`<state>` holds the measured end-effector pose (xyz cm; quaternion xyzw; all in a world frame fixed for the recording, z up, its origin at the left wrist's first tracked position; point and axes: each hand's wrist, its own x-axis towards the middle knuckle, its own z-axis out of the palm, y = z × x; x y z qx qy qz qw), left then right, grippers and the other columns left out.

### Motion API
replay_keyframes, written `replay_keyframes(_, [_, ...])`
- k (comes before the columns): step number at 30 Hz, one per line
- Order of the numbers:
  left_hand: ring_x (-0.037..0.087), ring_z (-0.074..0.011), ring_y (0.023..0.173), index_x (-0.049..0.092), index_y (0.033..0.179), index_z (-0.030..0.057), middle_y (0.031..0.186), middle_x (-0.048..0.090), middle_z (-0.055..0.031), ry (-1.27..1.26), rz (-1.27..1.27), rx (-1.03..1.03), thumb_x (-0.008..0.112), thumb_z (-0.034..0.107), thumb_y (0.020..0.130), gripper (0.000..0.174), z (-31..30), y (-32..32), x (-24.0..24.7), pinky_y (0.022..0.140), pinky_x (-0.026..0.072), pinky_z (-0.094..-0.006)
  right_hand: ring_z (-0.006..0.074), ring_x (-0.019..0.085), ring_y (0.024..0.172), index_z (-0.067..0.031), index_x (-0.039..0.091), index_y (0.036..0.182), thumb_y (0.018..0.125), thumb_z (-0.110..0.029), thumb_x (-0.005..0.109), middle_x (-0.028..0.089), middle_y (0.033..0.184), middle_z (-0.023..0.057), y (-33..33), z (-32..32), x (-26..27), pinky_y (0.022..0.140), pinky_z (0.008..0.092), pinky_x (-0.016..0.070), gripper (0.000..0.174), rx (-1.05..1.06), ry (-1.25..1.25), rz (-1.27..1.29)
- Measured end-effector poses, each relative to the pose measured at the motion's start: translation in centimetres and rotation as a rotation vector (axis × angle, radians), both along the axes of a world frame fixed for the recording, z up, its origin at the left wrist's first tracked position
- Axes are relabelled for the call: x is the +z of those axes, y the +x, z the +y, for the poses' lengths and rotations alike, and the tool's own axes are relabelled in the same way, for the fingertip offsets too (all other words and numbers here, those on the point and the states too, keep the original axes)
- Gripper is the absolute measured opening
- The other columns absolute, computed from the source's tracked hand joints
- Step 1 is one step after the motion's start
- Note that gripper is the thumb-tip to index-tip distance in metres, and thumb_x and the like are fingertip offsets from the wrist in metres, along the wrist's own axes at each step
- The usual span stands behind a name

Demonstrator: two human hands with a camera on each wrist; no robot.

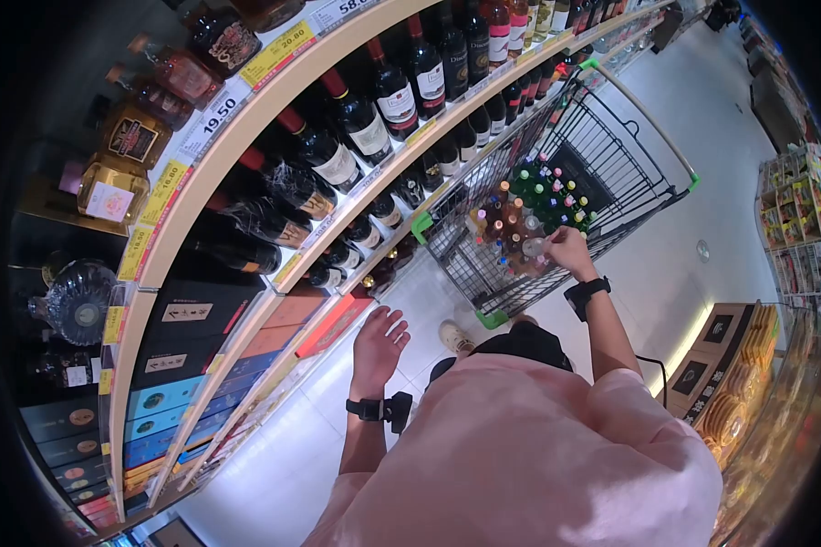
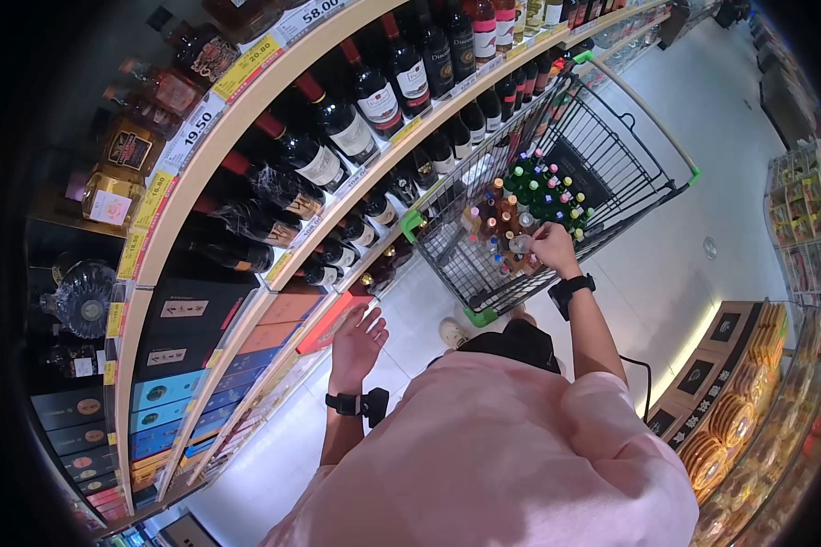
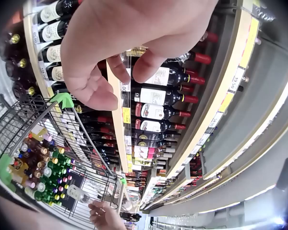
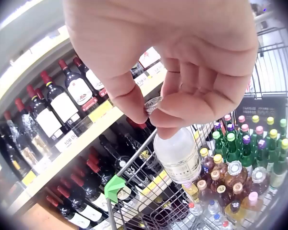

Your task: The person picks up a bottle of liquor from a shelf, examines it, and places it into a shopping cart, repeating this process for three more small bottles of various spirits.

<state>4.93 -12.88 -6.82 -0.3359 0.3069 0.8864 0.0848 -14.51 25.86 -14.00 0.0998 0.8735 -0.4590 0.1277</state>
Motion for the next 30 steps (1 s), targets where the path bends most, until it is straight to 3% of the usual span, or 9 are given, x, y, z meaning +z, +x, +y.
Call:
replay_keyframes(3, [0.058, -0.0232, 0.097, 0.055, 0.111, 0.0111, 0.109, 0.06, -0.0088, 0.016, -0.025, 0.063, 0.061, 0.02, 0.092, 0.022, 0.5, -0.2, 0.0, 0.086, 0.0475, -0.0377, 0.0153, 0.065, 0.062, 0.0016, 0.062, 0.076, 0.071, -0.016, 0.075, 0.067, 0.07, 0.0114, -1.1, -0.2, -0.3, 0.058, 0.03, 0.0523, 0.023, 0.049, -0.005, -0.04])
replay_keyframes(7, [0.059, -0.0219, 0.093, 0.056, 0.108, 0.0117, 0.107, 0.061, -0.0077, -0.037, -0.084, 0.188, 0.061, 0.019, 0.092, 0.018, 1.9, -0.6, 1.1, 0.084, 0.0482, -0.0369, 0.0218, 0.07, 0.068, 0.0033, 0.068, 0.081, 0.069, -0.021, 0.075, 0.07, 0.073, 0.0164, -3.8, -0.6, -5.6, 0.065, 0.0336, 0.0544, 0.029, 0.204, 0.234, 0.027])
replay_keyframes(8, [0.061, -0.0208, 0.089, 0.057, 0.106, 0.0117, 0.103, 0.063, -0.0067, 0.047, -0.019, 0.205, 0.061, 0.017, 0.092, 0.015, 1.9, -0.2, 0.3, 0.081, 0.0494, -0.0355, 0.0275, 0.071, 0.072, 0.0011, 0.07, 0.081, 0.069, -0.023, 0.074, 0.069, 0.07, 0.0178, -4.6, -0.9, -6.7, 0.068, 0.0356, 0.0549, 0.027, 0.202, 0.198, -0.135])
replay_keyframes(12, [0.063, -0.0202, 0.086, 0.058, 0.103, 0.0113, 0.101, 0.064, -0.0066, 0.039, -0.164, 0.273, 0.062, 0.017, 0.092, 0.014, 5.1, -0.5, 1.3, 0.078, 0.0505, -0.0344, 0.0369, 0.067, 0.097, -0.0023, 0.069, 0.09, 0.066, -0.03, 0.077, 0.069, 0.099, 0.0241, -7.2, -2.1, -11.2, 0.085, 0.0421, 0.0524, 0.038, 0.376, 0.193, -0.293])
replay_keyframes(15, [0.063, -0.0198, 0.086, 0.057, 0.102, 0.0114, 0.101, 0.064, -0.0066, -0.001, -0.208, 0.296, 0.062, 0.018, 0.092, 0.013, 7.2, -1.0, 1.9, 0.078, 0.0504, -0.0346, 0.0385, 0.065, 0.102, -0.002, 0.068, 0.097, 0.07, -0.032, 0.074, 0.068, 0.106, 0.0239, -8.2, -4.0, -14.8, 0.088, 0.0435, 0.052, 0.041, 0.486, 0.319, -0.394])
replay_keyframes(16, [0.062, -0.0195, 0.087, 0.057, 0.102, 0.0115, 0.101, 0.063, -0.0063, -0.015, -0.236, 0.311, 0.063, 0.019, 0.092, 0.014, 7.8, -1.1, 2.0, 0.079, 0.0497, -0.0346, 0.0393, 0.065, 0.103, -0.0006, 0.067, 0.1, 0.072, -0.032, 0.072, 0.067, 0.109, 0.0227, -8.0, -4.5, -16.3, 0.09, 0.045, 0.0517, 0.042, 0.536, 0.359, -0.294])
replay_keyframes(19, [0.062, -0.0193, 0.087, 0.058, 0.102, 0.012, 0.101, 0.063, -0.0058, -0.059, -0.3, 0.327, 0.063, 0.02, 0.091, 0.015, 9.7, -1.9, 2.9, 0.079, 0.049, -0.0343, 0.0378, 0.065, 0.104, 0.0006, 0.066, 0.101, 0.074, -0.034, 0.07, 0.067, 0.109, 0.0224, -8.5, -5.3, -21.3, 0.091, 0.0456, 0.0519, 0.044, 0.58, 0.233, -0.527])
replay_keyframes(24, [0.06, -0.0196, 0.088, 0.058, 0.102, 0.0131, 0.101, 0.063, -0.005, -0.114, -0.365, 0.365, 0.065, 0.023, 0.09, 0.017, 11.7, -3.0, 3.8, 0.082, 0.0462, -0.0348, 0.0364, 0.062, 0.112, -0.0022, 0.065, 0.106, 0.088, -0.021, 0.054, 0.064, 0.117, 0.0225, -7.0, -7.5, -27.0, 0.094, 0.0455, 0.0501, 0.029, 0.701, 0.18, -0.375])
replay_keyframes(30, [0.055, -0.0196, 0.091, 0.059, 0.1, 0.0131, 0.101, 0.063, -0.005, -0.106, -0.461, 0.375, 0.065, 0.025, 0.09, 0.017, 14.0, -3.8, 4.1, 0.084, 0.0441, -0.0341, 0.038, 0.059, 0.115, -0.0016, 0.06, 0.117, 0.089, -0.016, 0.051, 0.058, 0.128, 0.022, -6.1, -8.7, -30.1, 0.097, 0.0446, 0.0488, 0.033, 0.849, 0.223, -0.477])
